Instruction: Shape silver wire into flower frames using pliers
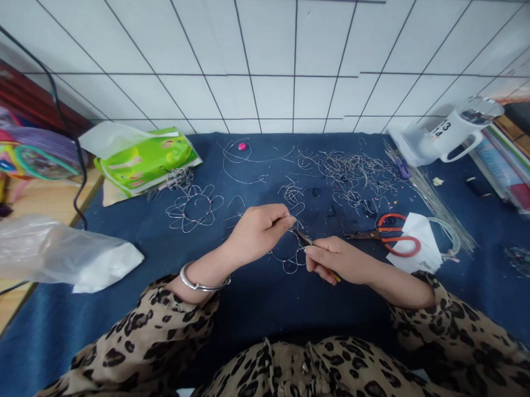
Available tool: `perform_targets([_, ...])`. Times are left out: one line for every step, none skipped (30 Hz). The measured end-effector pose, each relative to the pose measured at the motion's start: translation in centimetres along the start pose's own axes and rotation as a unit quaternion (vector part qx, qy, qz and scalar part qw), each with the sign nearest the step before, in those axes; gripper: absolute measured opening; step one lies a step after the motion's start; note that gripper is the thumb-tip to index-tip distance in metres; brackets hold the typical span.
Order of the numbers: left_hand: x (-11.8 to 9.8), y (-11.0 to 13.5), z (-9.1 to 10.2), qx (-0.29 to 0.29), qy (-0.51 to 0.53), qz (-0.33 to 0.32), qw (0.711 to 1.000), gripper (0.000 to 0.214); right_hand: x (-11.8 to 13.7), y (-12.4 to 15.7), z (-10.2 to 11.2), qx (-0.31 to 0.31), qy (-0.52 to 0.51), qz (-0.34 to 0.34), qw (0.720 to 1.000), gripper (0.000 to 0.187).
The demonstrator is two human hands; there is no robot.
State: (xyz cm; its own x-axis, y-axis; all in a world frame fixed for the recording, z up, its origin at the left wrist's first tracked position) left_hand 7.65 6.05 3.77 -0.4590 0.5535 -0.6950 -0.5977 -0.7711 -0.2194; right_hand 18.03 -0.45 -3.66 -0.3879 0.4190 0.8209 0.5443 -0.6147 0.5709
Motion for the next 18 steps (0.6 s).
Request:
perform_targets([0.0, 0.0, -0.1, 0.005, 0.012, 0.002, 1.000, 0.025, -0.1, -0.1, -0.1, 0.005, -0.012, 0.002, 1.000, 0.041])
perform_targets([0.1, 0.0, -0.1, 0.010, 0.031, 0.005, 0.999, 0.024, -0.1, -0.1, -0.1, 0.011, -0.030, 0.003, 0.999, 0.041])
perform_targets([0.2, -0.1, -0.2, 0.014, 0.056, 0.009, 0.998, 0.023, -0.1, -0.2, -0.2, 0.018, -0.052, 0.005, 0.998, 0.041])
perform_targets([0.4, -0.1, -0.3, 0.017, 0.085, 0.012, 0.996, 0.020, -0.1, -0.2, -0.3, 0.026, -0.075, 0.007, 0.997, 0.041])
perform_targets([0.5, -0.1, -0.3, 0.017, 0.112, 0.013, 0.993, 0.018, -0.1, -0.3, -0.5, 0.035, -0.099, 0.009, 0.994, 0.041])
perform_targets([0.5, -0.1, -0.3, 0.012, 0.137, 0.012, 0.990, 0.016, -0.1, -0.4, -0.7, 0.045, -0.122, 0.009, 0.991, 0.041])
perform_targets([0.6, -0.2, -0.2, 0.003, 0.157, 0.009, 0.987, 0.016, -0.1, -0.4, -0.9, 0.059, -0.144, 0.009, 0.988, 0.040])
perform_targets([0.7, -0.2, -0.2, -0.009, 0.174, 0.006, 0.985, 0.018, -0.1, -0.4, -1.2, 0.075, -0.165, 0.008, 0.983, 0.040])
perform_targets([0.8, -0.2, -0.1, -0.023, 0.189, 0.006, 0.982, 0.020, -0.1, -0.4, -1.5, 0.093, -0.184, 0.009, 0.979, 0.040])
perform_targets([0.9, -0.1, -0.1, -0.042, 0.205, 0.008, 0.978, 0.021, -0.1, -0.4, -1.8, 0.111, -0.200, 0.011, 0.973, 0.040])
perform_targets([1.1, 0.0, -0.3, -0.061, 0.222, 0.013, 0.973, 0.022, 0.0, -0.4, -2.2, 0.128, -0.215, 0.015, 0.968, 0.039])
perform_targets([1.3, 0.2, -0.4, -0.083, 0.240, 0.021, 0.967, 0.022, 0.0, -0.4, -2.5, 0.144, -0.227, 0.018, 0.963, 0.039])
perform_targets([1.6, 0.4, -0.6, -0.107, 0.260, 0.032, 0.959, 0.022, 0.0, -0.4, -2.7, 0.157, -0.237, 0.022, 0.958, 0.039])
perform_targets([1.8, 0.6, -1.0, -0.125, 0.280, 0.044, 0.951, 0.021, 0.0, -0.4, -3.0, 0.168, -0.244, 0.025, 0.955, 0.039])
perform_targets([2.0, 0.8, -1.2, -0.150, 0.296, 0.056, 0.942, 0.020, -0.1, -0.4, -3.2, 0.175, -0.248, 0.026, 0.952, 0.039])
perform_targets([2.2, 1.1, -1.5, -0.165, 0.304, 0.067, 0.936, 0.019, -0.1, -0.4, -3.3, 0.178, -0.249, 0.027, 0.952, 0.039])
perform_targets([2.2, 1.3, -1.6, -0.175, 0.303, 0.071, 0.934, 0.019, -0.1, -0.4, -3.3, 0.176, -0.244, 0.028, 0.953, 0.039])
perform_targets([2.1, 1.4, -1.6, -0.186, 0.294, 0.071, 0.935, 0.018, -0.2, -0.5, -3.2, 0.166, -0.232, 0.030, 0.958, 0.039])
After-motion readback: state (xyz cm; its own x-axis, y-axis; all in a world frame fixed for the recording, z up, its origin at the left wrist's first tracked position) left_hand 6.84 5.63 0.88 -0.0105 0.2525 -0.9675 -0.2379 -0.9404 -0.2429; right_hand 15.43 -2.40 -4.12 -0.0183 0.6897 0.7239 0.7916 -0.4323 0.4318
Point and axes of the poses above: each hand's wrist, its own y-axis away from the middle knuckle, its own z-axis out of the back of the hand, x = y × z, the point moved 9 cm from there along -y, towards the middle knuckle, and after that the axes turned 9 degrees about -z, right-handed, at the moved point
